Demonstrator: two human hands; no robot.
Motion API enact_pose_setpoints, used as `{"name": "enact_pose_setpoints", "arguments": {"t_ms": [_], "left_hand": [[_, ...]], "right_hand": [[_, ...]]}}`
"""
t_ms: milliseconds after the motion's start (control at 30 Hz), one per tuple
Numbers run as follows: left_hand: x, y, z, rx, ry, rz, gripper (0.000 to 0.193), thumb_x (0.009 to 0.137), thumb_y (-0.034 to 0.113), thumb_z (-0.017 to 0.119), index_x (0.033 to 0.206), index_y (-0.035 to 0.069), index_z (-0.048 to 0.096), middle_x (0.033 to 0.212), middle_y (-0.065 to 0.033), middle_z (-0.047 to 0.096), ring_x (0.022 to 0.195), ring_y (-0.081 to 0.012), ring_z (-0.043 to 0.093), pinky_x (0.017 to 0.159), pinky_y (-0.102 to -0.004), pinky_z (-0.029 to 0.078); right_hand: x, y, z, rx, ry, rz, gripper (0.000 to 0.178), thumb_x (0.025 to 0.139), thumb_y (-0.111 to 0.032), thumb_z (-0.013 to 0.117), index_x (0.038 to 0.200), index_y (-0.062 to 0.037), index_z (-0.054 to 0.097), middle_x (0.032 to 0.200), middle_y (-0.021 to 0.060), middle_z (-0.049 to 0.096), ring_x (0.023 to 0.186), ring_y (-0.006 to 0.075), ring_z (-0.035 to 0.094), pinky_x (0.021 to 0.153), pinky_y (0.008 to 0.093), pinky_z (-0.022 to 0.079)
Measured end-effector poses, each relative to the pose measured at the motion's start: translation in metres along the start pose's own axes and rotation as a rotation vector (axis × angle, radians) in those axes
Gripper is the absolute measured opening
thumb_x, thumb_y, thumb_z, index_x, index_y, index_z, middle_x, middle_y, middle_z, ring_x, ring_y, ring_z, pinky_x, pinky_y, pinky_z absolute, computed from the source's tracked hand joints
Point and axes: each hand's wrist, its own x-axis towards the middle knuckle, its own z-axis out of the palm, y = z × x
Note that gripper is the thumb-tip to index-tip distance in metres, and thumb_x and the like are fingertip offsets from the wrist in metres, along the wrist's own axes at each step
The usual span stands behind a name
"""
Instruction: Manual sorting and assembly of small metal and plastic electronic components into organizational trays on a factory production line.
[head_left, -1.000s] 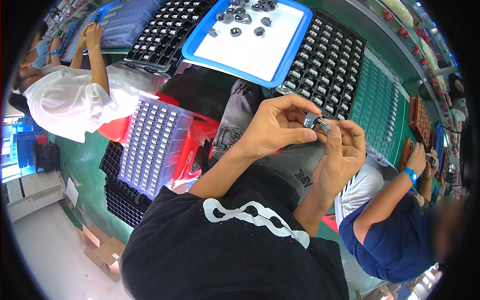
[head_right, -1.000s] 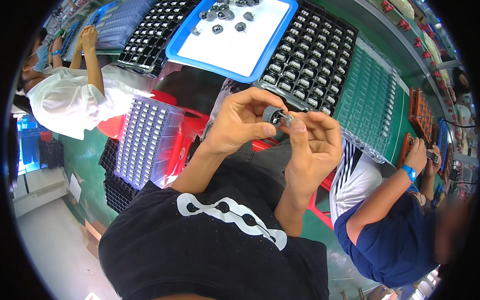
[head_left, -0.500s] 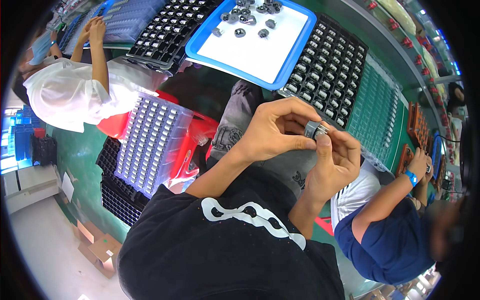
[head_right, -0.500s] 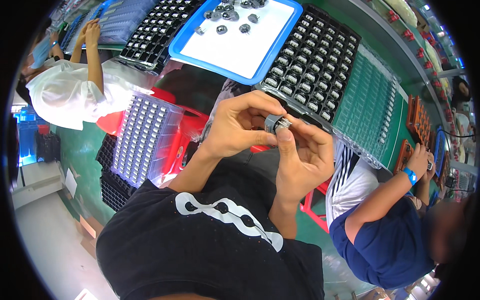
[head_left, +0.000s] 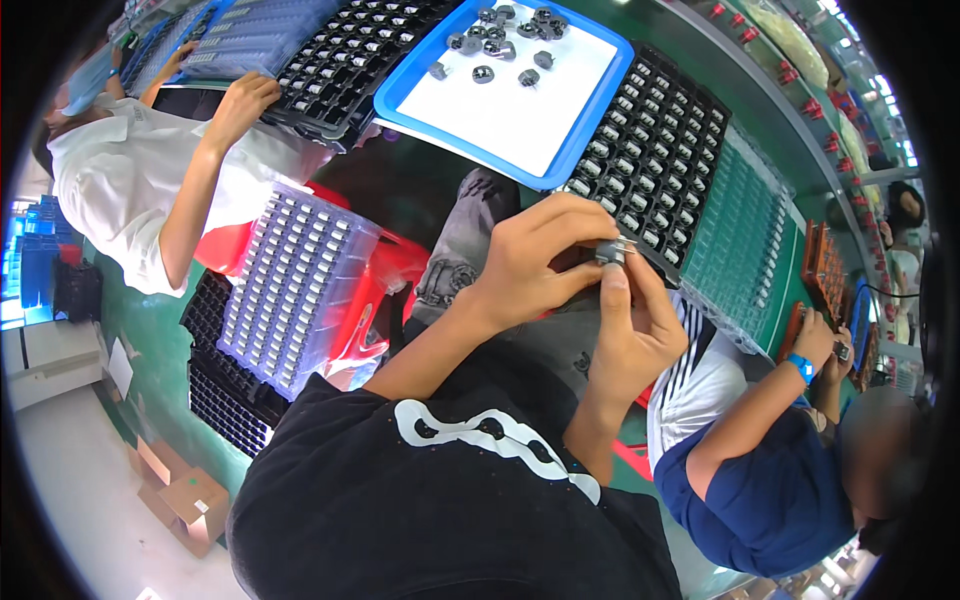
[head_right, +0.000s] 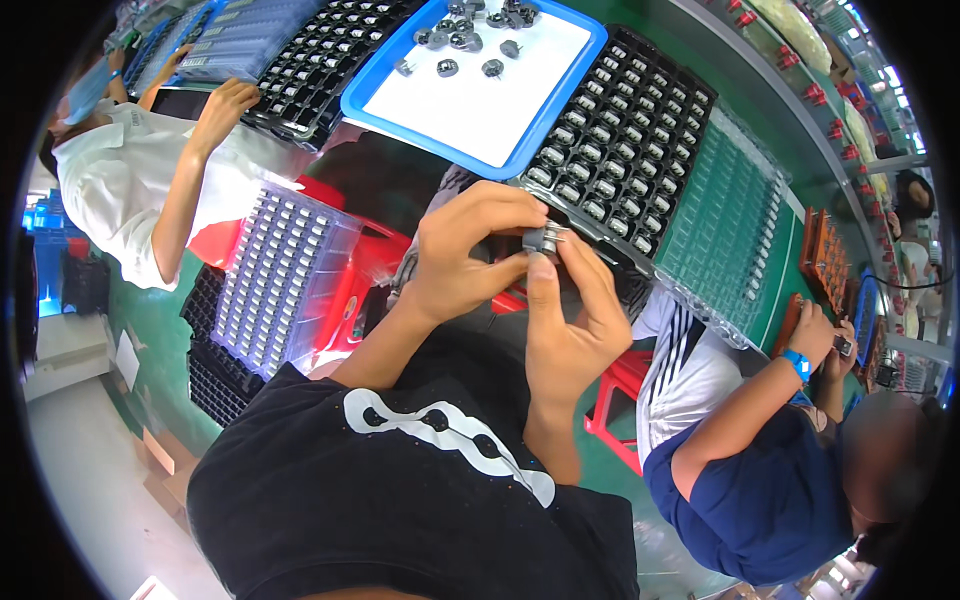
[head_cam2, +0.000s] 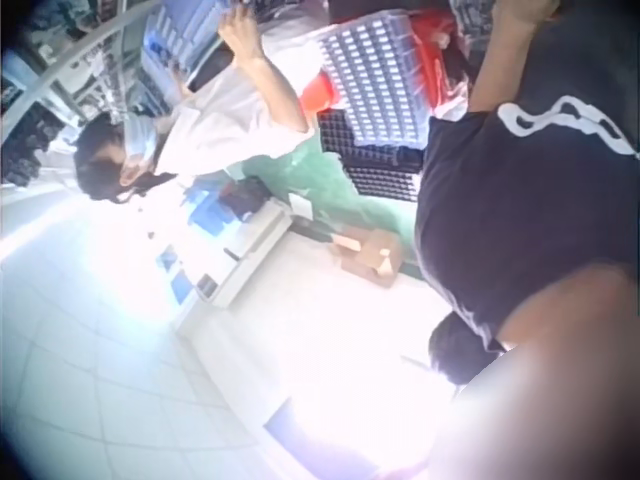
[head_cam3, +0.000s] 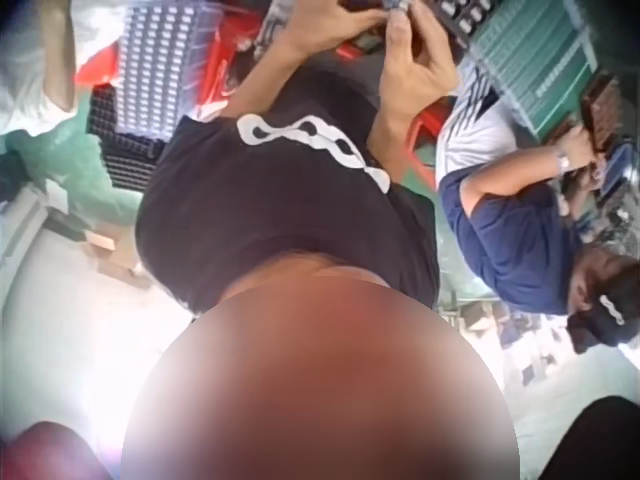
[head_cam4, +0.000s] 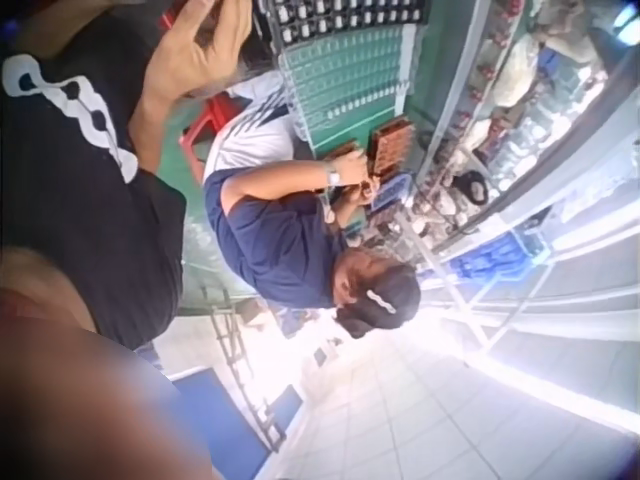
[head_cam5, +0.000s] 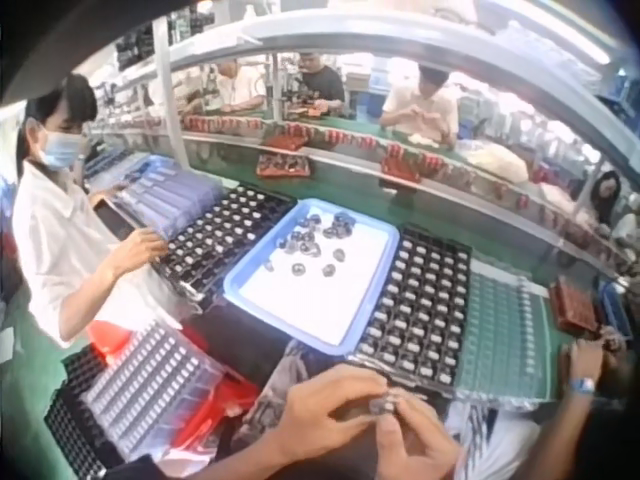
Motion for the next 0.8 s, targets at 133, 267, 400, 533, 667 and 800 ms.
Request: {"name": "enact_pose_setpoints", "arguments": {"t_ms": [133,267,400,533,667,800], "left_hand": [[-0.003,-0.008,0.008,0.233,0.073,0.194,0.037,0.062,-0.006,0.076,0.095,0.004,0.063,0.097,-0.0102,0.064,0.082,-0.0247,0.064,0.070,-0.0310,0.053],[-0.003,-0.018,0.008,0.287,0.052,0.227,0.047,0.063,-0.003,0.078,0.105,0.004,0.058,0.100,-0.0126,0.063,0.087,-0.0269,0.064,0.073,-0.0319,0.053],[0.004,-0.016,0.003,0.260,0.039,0.135,0.064,0.067,0.001,0.080,0.123,0.002,0.049,0.112,-0.0152,0.060,0.100,-0.0276,0.062,0.080,-0.0325,0.053],[0.001,-0.016,-0.011,0.226,0.087,-0.072,0.069,0.069,0.003,0.080,0.129,0.001,0.047,0.116,-0.0155,0.058,0.106,-0.0245,0.060,0.083,-0.0329,0.053],[-0.007,-0.017,-0.022,0.246,0.101,-0.196,0.058,0.072,0.002,0.076,0.125,0.001,0.051,0.109,-0.0143,0.062,0.099,-0.0226,0.063,0.081,-0.0321,0.053],[-0.017,-0.017,-0.035,0.285,0.091,-0.254,0.049,0.076,0.002,0.072,0.122,0.002,0.053,0.105,-0.0132,0.064,0.098,-0.0214,0.064,0.081,-0.0311,0.053]], "right_hand": [[0.004,-0.005,0.011,0.138,0.067,0.154,0.020,0.085,0.002,0.065,0.104,0.0077,0.065,0.096,0.0128,0.067,0.085,0.0138,0.064,0.078,0.0243,0.051],[0.016,0.006,0.013,0.200,0.073,0.231,0.015,0.083,0.001,0.069,0.097,0.0055,0.066,0.088,0.0090,0.068,0.077,0.0105,0.063,0.072,0.0217,0.050],[0.054,0.016,-0.001,0.103,0.035,0.154,0.014,0.082,-0.002,0.069,0.094,0.0049,0.067,0.088,0.0083,0.068,0.081,0.0121,0.063,0.075,0.0246,0.050],[0.151,0.077,-0.038,-0.222,0.019,-0.066,0.019,0.082,-0.012,0.071,0.095,0.0024,0.069,0.091,0.0071,0.070,0.084,0.0121,0.063,0.079,0.0253,0.049],[0.257,0.149,-0.073,-0.442,0.026,-0.242,0.022,0.080,-0.015,0.071,0.094,0.0008,0.070,0.088,0.0089,0.071,0.084,0.0145,0.066,0.079,0.0280,0.049],[0.312,0.182,-0.072,-0.548,-0.107,-0.276,0.022,0.080,-0.016,0.070,0.096,-0.0007,0.070,0.088,0.0111,0.071,0.085,0.0176,0.067,0.079,0.0292,0.049]]}}
